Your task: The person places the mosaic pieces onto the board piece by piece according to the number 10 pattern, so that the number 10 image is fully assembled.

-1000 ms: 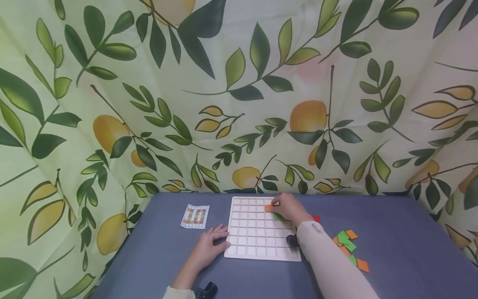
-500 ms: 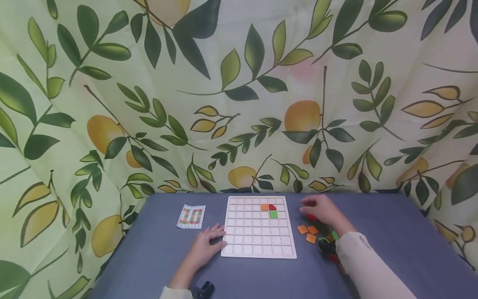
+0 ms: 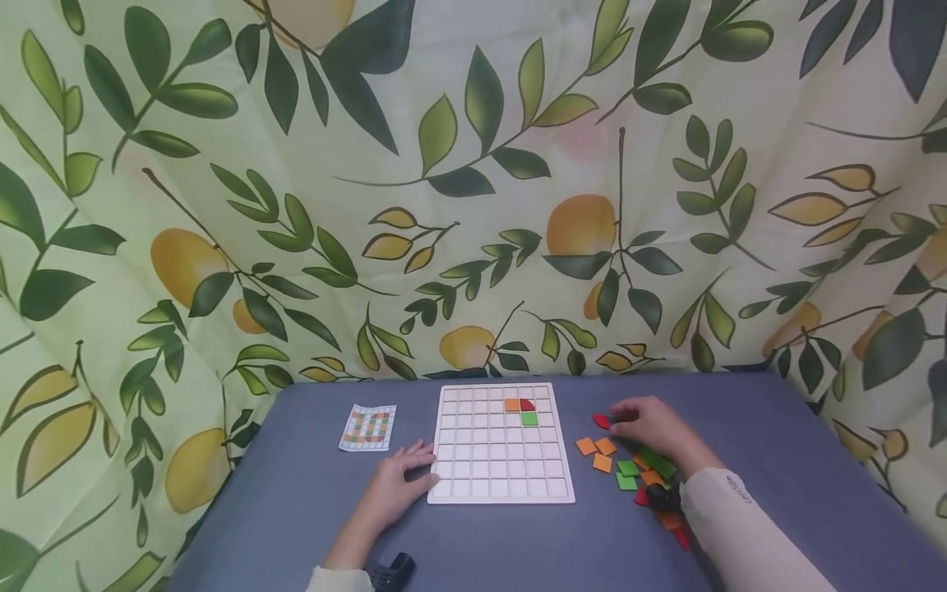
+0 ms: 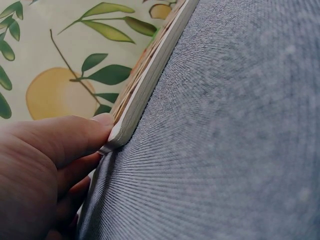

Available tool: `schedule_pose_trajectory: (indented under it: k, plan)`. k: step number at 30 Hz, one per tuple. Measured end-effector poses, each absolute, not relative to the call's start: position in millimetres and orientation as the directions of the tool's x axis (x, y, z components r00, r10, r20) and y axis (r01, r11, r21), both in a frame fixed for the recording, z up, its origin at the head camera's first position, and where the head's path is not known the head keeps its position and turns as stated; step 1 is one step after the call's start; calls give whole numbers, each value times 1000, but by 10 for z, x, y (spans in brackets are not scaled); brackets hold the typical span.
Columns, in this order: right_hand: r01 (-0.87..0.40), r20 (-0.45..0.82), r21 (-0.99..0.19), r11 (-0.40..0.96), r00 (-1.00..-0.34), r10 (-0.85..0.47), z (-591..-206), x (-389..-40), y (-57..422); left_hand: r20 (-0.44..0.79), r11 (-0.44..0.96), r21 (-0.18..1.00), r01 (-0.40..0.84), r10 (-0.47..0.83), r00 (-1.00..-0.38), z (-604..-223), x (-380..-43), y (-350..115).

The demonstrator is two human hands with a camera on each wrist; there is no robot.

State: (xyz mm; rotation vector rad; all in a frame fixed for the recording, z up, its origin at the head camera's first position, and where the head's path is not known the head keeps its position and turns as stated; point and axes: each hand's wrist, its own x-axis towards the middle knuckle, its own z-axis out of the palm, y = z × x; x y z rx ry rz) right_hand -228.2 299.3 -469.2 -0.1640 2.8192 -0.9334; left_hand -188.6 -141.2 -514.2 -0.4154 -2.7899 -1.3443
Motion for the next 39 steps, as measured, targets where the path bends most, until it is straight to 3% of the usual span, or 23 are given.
schedule_pose_trajectory:
  k: [9,23,39]
  plan:
    - [-71,-154,-496,866,-974,-168,-4634,-2390,2842,137,588,769,252,234,-963,-5143,-1892,-1436]
    - [-24,-190,-662,749,-962,-199,-4643,-2251,2941,135,598,759,256,240,-961,-5128,-1893,-1433]
    - [-51,-187,-538,841,-966,-178,-4708,-2272,2821,123,594,767,245,239,-963,-5141,-1894,-1431]
